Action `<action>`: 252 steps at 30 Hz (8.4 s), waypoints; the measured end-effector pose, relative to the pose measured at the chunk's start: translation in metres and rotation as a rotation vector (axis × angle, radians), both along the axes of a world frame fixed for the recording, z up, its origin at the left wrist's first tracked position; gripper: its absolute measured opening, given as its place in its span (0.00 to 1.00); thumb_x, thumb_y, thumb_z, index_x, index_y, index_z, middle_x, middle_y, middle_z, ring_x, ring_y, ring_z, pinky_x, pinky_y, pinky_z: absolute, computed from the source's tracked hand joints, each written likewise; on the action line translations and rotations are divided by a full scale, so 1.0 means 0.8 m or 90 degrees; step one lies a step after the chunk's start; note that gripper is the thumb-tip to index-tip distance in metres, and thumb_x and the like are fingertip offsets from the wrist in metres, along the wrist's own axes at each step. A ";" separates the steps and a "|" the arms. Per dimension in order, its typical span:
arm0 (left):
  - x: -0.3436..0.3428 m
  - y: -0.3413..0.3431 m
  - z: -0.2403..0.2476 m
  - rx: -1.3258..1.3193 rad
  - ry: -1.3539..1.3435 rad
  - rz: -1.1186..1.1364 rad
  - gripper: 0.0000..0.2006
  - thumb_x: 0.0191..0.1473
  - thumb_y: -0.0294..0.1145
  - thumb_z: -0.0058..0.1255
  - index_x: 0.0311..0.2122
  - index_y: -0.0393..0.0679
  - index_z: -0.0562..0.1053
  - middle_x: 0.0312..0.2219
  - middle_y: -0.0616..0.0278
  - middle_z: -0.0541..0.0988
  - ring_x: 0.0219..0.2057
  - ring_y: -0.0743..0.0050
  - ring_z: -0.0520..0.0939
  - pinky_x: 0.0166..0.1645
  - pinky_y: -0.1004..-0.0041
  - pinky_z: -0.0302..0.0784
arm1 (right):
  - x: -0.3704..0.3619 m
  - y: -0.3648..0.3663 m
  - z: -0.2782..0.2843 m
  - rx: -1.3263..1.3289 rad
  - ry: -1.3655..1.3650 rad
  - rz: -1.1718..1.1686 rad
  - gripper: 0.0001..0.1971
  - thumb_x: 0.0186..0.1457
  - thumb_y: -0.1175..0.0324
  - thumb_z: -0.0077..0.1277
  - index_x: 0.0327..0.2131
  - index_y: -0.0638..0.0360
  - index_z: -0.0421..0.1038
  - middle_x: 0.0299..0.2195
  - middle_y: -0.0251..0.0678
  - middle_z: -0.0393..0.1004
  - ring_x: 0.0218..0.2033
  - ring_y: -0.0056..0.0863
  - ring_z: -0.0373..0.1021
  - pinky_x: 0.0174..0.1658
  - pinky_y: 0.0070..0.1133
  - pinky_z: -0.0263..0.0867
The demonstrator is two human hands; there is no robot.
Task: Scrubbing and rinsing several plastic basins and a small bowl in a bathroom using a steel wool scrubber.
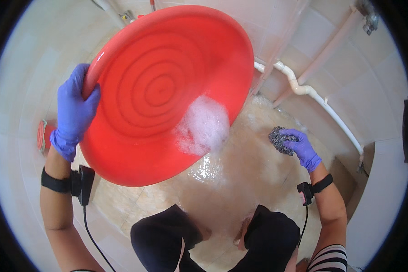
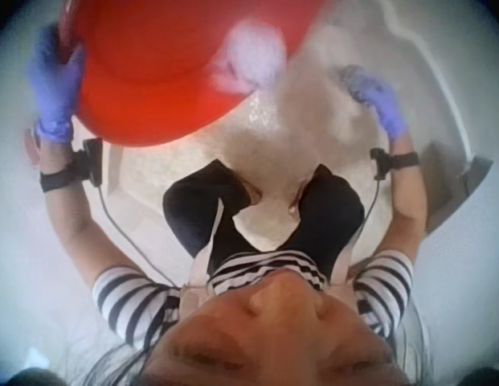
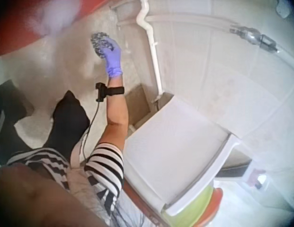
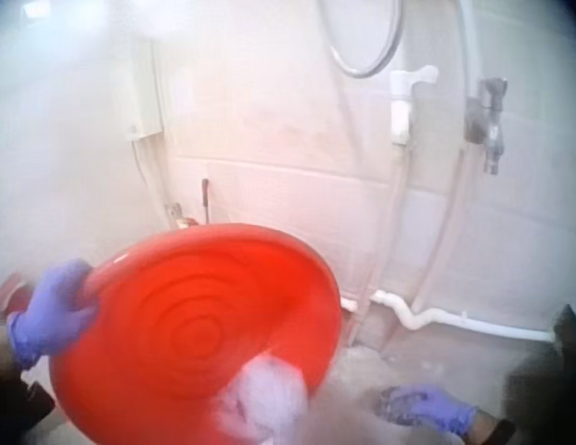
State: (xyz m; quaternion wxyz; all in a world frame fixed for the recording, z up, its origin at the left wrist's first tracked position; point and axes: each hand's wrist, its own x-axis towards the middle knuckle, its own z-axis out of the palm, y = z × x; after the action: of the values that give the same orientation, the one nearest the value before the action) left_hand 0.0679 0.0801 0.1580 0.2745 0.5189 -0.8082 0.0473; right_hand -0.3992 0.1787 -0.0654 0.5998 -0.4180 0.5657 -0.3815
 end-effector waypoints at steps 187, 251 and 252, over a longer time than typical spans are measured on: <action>-0.179 -0.086 0.028 0.482 -0.024 -0.185 0.19 0.54 0.45 0.40 0.21 0.40 0.68 0.13 0.47 0.70 0.17 0.47 0.72 0.20 0.63 0.65 | 0.184 -0.064 0.256 -0.301 0.513 -0.196 0.20 0.42 0.68 0.49 0.44 0.51 0.65 0.51 0.51 0.54 0.51 0.49 0.53 0.51 0.39 0.52; -0.167 -0.180 -0.021 0.262 -0.054 -0.142 0.18 0.53 0.46 0.38 0.30 0.41 0.71 0.22 0.46 0.74 0.25 0.46 0.75 0.29 0.59 0.70 | 0.239 -0.087 0.251 -0.369 0.554 -0.040 0.15 0.45 0.62 0.47 0.40 0.46 0.69 0.55 0.44 0.51 0.55 0.49 0.49 0.55 0.41 0.48; -0.165 -0.187 -0.022 0.347 -0.142 -0.063 0.20 0.53 0.50 0.36 0.30 0.43 0.71 0.22 0.46 0.74 0.25 0.45 0.75 0.29 0.58 0.70 | 0.235 -0.088 0.249 -0.398 0.552 -0.026 0.14 0.46 0.63 0.46 0.40 0.49 0.69 0.54 0.45 0.52 0.54 0.46 0.52 0.53 0.39 0.50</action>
State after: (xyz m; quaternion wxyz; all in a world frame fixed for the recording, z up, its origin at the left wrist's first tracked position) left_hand -0.0638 -0.0695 0.1401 0.0368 0.5253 -0.8404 -0.1282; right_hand -0.2113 0.1082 0.1338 0.1507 -0.6850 0.6287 -0.3357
